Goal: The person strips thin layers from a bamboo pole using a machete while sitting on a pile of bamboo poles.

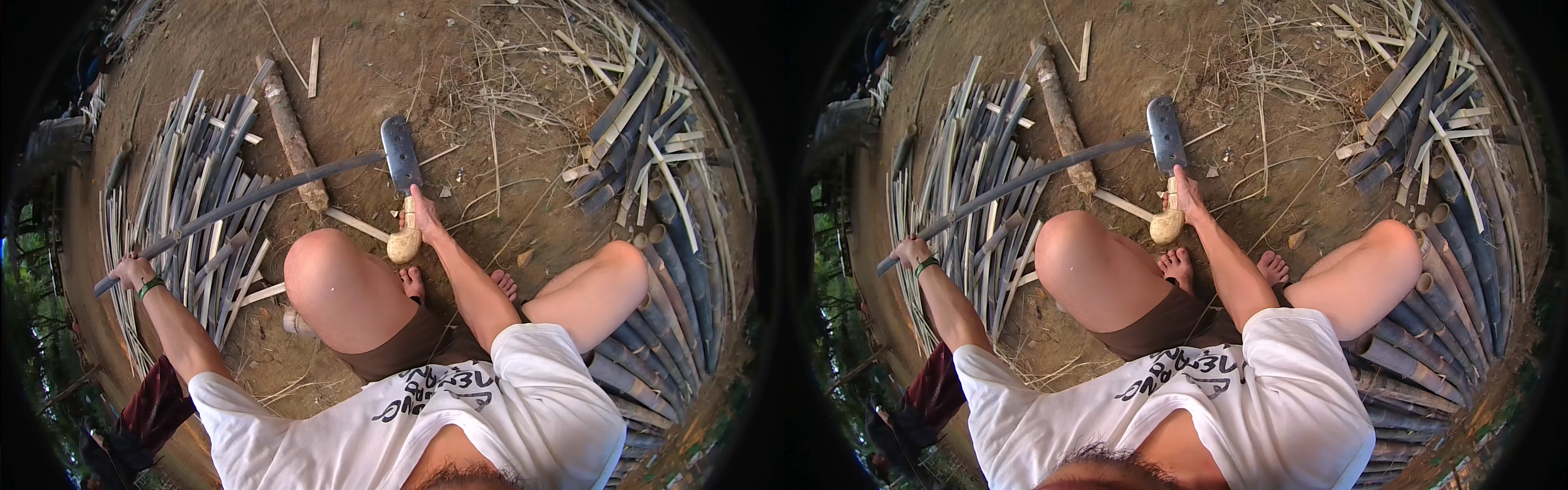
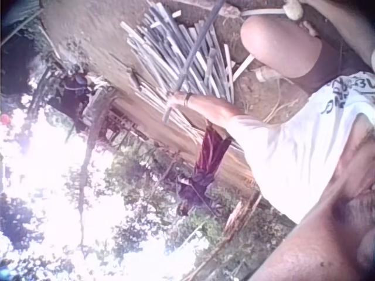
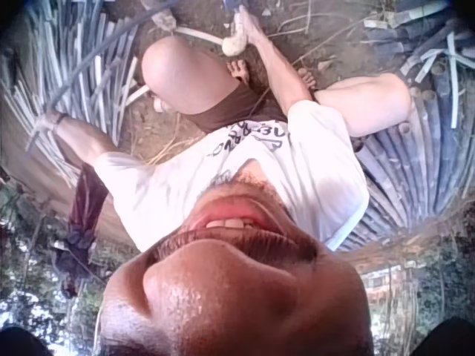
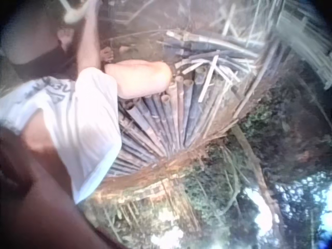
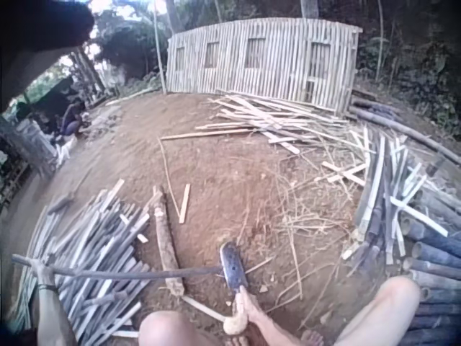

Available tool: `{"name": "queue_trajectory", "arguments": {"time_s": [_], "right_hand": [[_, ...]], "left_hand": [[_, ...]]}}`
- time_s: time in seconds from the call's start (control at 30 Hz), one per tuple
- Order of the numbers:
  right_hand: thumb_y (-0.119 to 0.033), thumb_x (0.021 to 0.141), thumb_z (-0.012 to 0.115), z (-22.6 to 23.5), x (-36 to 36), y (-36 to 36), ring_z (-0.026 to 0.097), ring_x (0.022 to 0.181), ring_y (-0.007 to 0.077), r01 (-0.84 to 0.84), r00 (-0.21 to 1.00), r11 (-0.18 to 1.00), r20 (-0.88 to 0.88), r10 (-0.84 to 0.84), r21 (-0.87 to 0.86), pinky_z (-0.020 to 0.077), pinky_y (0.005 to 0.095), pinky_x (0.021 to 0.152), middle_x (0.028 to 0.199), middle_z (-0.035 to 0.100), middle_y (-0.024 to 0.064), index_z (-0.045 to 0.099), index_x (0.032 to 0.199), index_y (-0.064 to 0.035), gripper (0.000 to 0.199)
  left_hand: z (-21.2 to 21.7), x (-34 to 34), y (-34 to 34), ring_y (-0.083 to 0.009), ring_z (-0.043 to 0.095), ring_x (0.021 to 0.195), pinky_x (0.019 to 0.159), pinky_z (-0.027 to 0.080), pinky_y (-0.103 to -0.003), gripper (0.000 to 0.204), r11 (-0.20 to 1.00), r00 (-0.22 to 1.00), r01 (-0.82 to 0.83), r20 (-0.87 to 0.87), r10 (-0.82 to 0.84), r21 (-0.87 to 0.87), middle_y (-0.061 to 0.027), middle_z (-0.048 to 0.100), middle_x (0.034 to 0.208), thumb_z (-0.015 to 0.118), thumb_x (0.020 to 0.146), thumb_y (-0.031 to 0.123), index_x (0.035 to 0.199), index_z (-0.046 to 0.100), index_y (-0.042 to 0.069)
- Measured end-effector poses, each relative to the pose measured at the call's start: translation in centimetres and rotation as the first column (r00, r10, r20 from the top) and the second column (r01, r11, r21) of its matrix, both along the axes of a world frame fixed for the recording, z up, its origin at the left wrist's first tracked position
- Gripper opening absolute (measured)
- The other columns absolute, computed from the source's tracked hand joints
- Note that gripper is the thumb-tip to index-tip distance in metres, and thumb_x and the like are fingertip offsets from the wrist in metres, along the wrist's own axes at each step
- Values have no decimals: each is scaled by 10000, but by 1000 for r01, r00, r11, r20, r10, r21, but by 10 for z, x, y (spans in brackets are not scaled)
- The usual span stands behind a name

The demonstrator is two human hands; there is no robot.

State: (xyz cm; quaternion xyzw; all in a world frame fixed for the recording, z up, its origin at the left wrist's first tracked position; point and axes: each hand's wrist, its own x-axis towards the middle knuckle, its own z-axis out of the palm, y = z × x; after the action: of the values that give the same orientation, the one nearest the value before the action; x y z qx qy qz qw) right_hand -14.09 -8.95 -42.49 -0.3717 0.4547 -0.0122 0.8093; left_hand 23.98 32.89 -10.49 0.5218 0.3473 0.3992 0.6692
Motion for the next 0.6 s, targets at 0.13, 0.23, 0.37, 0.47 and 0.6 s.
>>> {"name": "queue_trajectory", "arguments": {"time_s": [0.13,0.23,0.37,0.47,0.6], "right_hand": [[-647,901,536,2,-17,-29,579,476,185,-72,996,995,-48,75,65,497,336,468,613,592,70,585,810,-62,594],[-640,915,518,-3,-20,-34,587,473,183,-45,994,999,-101,43,-19,503,333,448,602,585,71,589,818,-53,599],[-625,923,517,-14,-8,-18,589,474,200,38,998,999,-46,-38,-6,503,360,453,607,581,83,576,849,-49,584],[-627,915,528,-15,-6,-6,580,467,202,-20,999,997,-25,22,71,499,358,455,583,569,80,575,838,-55,579],[-657,909,506,-16,2,-9,573,463,193,-1,1000,997,-30,3,77,498,350,451,576,566,77,575,818,-61,607]], "left_hand": [[-8,-7,30,-241,569,529,437,483,-355,474,989,983,148,110,-145,-22,-128,583,685,455,987,407,754,503,-3],[-10,-16,19,-208,482,515,470,478,-334,559,983,980,182,91,-178,-37,-99,544,676,371,1023,487,788,484,-8],[-21,-18,16,-226,558,540,486,518,-335,549,994,996,56,-62,-62,-90,-126,600,709,410,1007,483,814,513,-21],[-29,-16,40,-257,629,597,508,552,-335,532,986,970,-162,-188,154,-28,-154,644,752,457,981,465,836,548,-39],[-41,0,73,-287,684,816,686,584,-355,512,954,912,-297,-305,275,-29,-160,692,917,516,945,442,961,615,-60]]}}
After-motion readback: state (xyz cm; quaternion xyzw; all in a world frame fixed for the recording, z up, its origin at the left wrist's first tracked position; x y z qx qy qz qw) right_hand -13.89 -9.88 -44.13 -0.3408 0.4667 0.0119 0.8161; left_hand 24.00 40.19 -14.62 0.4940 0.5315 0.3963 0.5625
